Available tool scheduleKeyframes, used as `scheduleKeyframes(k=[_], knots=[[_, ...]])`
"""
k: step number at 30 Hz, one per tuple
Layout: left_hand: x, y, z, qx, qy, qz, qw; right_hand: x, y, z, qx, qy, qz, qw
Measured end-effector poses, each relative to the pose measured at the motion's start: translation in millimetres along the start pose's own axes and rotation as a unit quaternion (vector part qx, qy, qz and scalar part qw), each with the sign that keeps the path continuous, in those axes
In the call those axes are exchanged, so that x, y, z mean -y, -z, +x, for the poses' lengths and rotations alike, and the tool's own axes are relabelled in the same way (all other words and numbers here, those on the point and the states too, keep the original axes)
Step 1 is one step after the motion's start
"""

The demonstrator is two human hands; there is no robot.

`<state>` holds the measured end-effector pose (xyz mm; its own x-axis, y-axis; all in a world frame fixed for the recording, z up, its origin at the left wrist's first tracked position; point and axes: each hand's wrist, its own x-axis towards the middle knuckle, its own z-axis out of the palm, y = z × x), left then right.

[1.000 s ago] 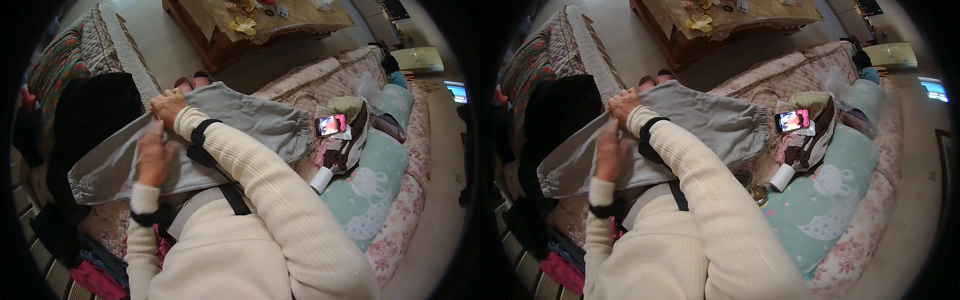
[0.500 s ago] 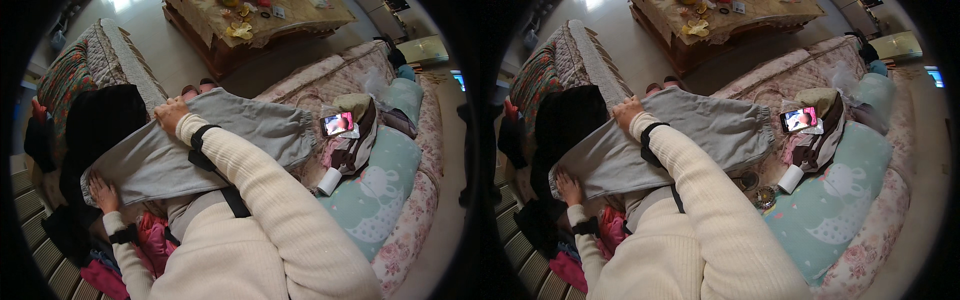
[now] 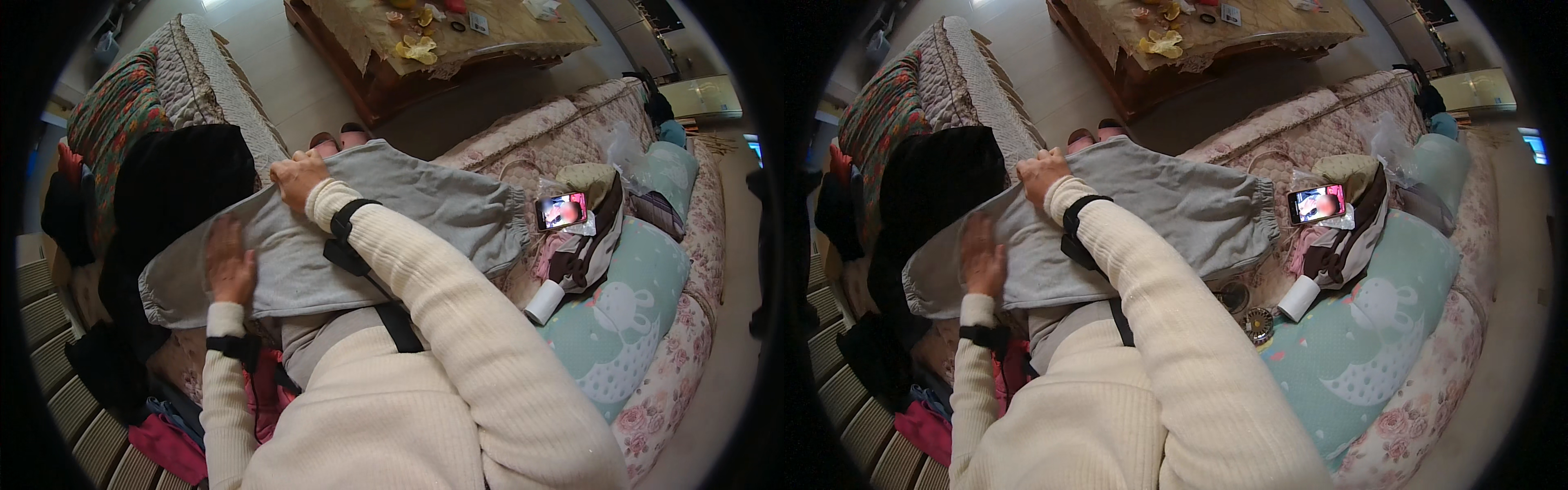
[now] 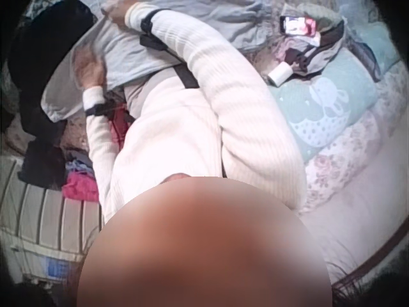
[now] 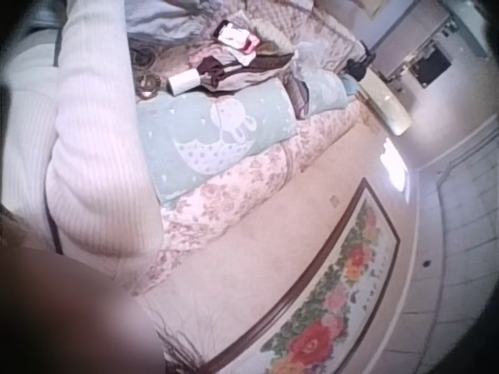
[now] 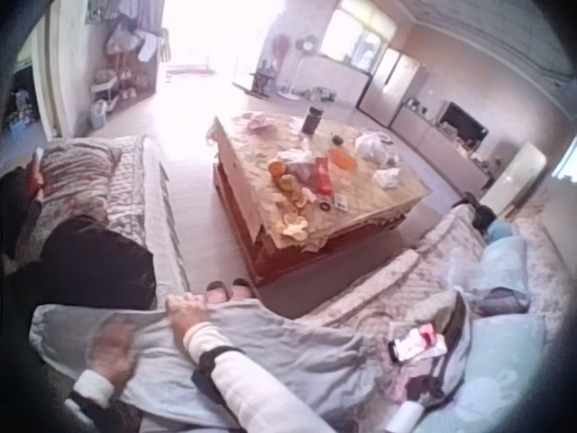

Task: The person folds several garments on a sofa, including a pink top, a grey pair of sweatpants, and a black pair of pants. Each item is smoothed, folded in half, and then folded again before being placed on a growing stack.

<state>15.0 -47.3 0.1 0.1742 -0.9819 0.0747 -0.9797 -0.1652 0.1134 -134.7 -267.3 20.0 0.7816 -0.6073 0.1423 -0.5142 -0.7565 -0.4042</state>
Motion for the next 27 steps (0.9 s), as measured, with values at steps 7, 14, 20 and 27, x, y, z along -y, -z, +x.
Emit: scheduleKeyframes(k=[7, 14, 20, 27], knots=[[98, 26, -49, -0.122, 0.139, 0.129, 0.974, 0, 0, -2, -0.018, 0.001, 0.019, 1.0], [-18, 36, -3, -0.104, 0.134, 0.071, 0.983, -1, -3, -4, -0.058, -0.003, 0.023, 0.998], [-72, 6, 32, 0.066, 0.036, -0.114, 0.991, -7, -7, -3, -0.07, 0.007, -0.004, 0.998], [26, 9, -23, -0.074, 0.156, -0.012, 0.985, -1, 1, -2, -0.087, 0.025, 0.032, 0.995]])
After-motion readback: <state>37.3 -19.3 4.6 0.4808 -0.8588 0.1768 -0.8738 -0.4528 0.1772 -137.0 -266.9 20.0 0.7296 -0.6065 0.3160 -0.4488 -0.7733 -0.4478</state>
